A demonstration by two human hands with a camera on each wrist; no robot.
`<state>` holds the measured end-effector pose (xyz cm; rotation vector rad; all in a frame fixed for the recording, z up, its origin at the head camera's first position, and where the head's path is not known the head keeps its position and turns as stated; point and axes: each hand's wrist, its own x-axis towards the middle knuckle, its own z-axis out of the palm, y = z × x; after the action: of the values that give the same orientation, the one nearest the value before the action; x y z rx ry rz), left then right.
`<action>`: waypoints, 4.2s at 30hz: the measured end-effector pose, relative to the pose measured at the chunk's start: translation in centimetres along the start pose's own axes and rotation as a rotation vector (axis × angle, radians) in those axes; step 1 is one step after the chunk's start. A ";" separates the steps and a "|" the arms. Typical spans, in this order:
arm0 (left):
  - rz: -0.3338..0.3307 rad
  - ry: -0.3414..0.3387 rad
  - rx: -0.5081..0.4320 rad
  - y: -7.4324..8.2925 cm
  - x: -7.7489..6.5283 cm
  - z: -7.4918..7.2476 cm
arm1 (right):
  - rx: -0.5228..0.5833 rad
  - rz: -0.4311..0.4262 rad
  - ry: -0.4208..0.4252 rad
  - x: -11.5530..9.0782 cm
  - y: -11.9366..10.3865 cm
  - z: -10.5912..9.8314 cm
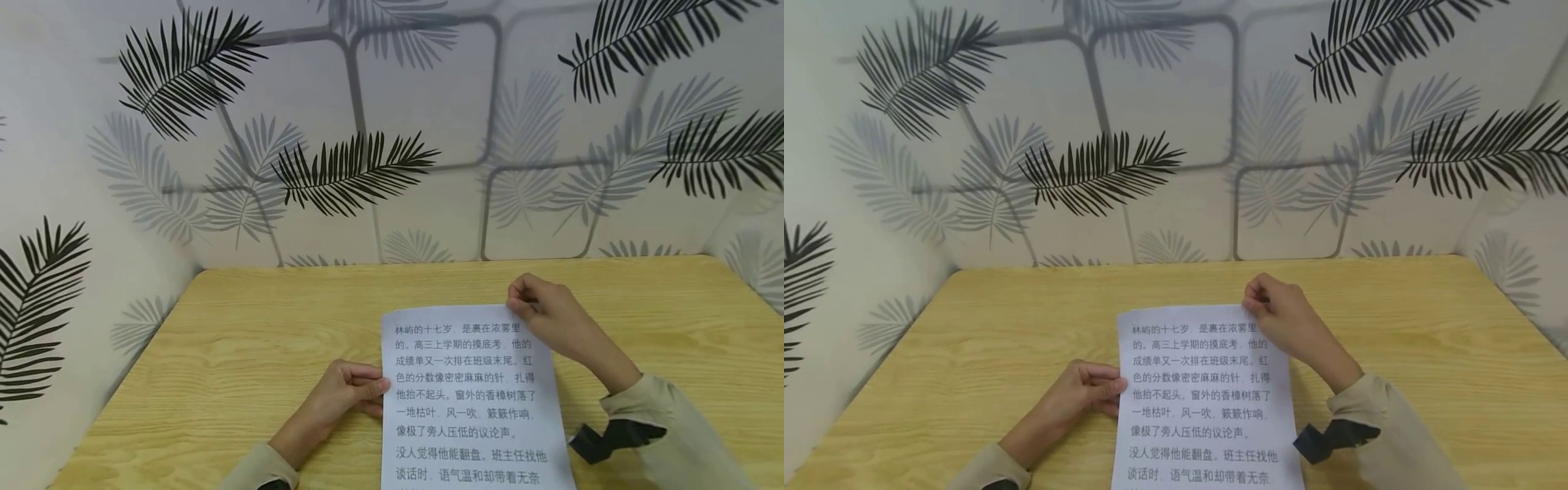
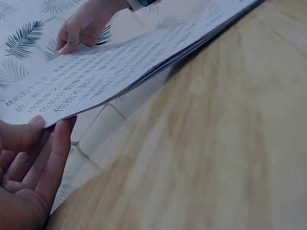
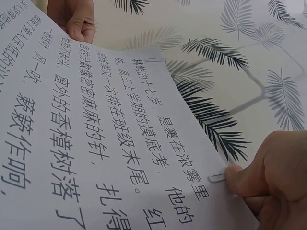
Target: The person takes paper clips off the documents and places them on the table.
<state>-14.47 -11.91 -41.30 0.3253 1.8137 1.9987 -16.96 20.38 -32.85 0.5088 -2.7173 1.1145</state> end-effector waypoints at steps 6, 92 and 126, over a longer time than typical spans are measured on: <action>0.005 0.000 0.000 0.1 0.0 0.1 | 0.015 0.016 0.012 0.1 0.3 -0.6; 0.010 0.011 -0.025 -0.3 0.1 -0.6 | -0.157 0.169 0.158 0.9 7.4 -2.4; -0.014 0.040 -0.027 -0.3 0.1 -0.6 | 0.026 -0.204 -0.026 7.5 -6.9 6.1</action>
<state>-14.80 -12.36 -41.63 0.2652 1.8066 2.0322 -21.48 9.65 -30.68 0.7893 -2.6032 1.0970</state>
